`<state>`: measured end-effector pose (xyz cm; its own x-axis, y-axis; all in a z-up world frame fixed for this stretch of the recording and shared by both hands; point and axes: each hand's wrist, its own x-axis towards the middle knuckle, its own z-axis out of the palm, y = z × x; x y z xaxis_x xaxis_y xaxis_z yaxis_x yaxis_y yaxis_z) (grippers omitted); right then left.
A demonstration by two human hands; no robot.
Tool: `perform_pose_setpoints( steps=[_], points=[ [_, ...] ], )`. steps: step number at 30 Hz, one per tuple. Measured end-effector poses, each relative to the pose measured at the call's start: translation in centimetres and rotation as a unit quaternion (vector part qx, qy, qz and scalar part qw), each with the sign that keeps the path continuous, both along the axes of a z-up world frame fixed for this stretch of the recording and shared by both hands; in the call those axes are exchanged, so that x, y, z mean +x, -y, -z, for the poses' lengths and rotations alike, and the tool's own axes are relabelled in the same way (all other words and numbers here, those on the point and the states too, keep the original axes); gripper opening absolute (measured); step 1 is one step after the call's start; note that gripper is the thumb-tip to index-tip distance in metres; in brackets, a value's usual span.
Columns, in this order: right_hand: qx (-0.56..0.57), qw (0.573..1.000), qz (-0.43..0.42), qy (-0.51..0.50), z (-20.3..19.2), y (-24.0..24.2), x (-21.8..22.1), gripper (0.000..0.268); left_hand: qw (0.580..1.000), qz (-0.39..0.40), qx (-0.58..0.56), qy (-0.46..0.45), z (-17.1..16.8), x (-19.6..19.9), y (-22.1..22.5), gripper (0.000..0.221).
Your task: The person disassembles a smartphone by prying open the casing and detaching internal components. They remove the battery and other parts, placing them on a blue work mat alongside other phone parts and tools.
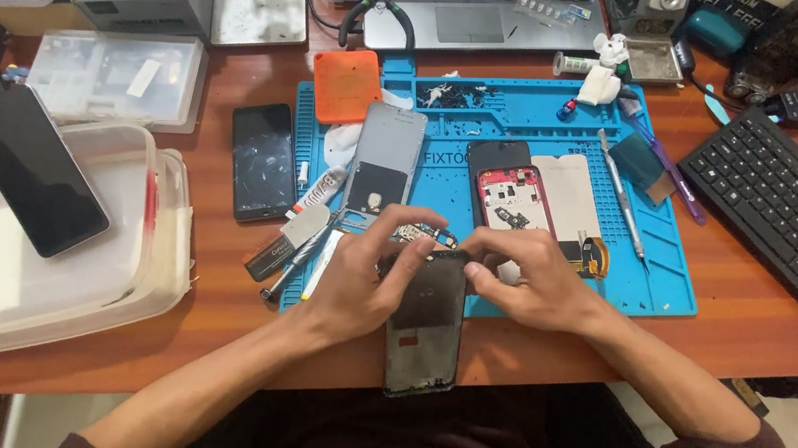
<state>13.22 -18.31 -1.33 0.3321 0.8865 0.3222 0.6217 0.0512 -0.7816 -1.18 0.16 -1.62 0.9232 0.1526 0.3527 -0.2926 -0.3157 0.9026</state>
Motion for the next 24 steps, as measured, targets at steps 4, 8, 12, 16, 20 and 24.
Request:
perform_pose_setpoints(
  steps=[4,8,12,16,20,24],
  points=[
    [0.012,0.999,0.017,0.025,2.0,-0.1,0.8,0.017,1.000,-0.004,0.012,-0.005,0.8,0.2,0.5,0.024],
    [0.040,0.998,0.030,0.041,1.5,0.3,-0.2,0.029,0.999,-0.025,0.030,0.010,1.4,0.1,1.1,0.025],
    [0.037,0.999,0.021,0.031,-0.2,-0.3,-0.3,0.034,0.999,-0.019,0.009,0.044,2.6,1.0,0.5,0.025],
    [-0.005,1.000,-0.026,-0.015,-1.1,-1.3,-0.2,0.038,0.993,-0.073,0.040,0.079,2.0,0.2,0.5,0.024],
    [-0.034,0.998,-0.004,-0.061,-2.0,-1.1,-0.5,0.041,0.995,-0.014,0.073,0.061,1.6,0.9,0.3,0.025],
    [-0.078,0.995,0.007,-0.066,-1.6,-0.8,-0.3,0.041,0.992,-0.032,0.085,0.083,0.8,0.5,0.6,0.026]
  ],
)
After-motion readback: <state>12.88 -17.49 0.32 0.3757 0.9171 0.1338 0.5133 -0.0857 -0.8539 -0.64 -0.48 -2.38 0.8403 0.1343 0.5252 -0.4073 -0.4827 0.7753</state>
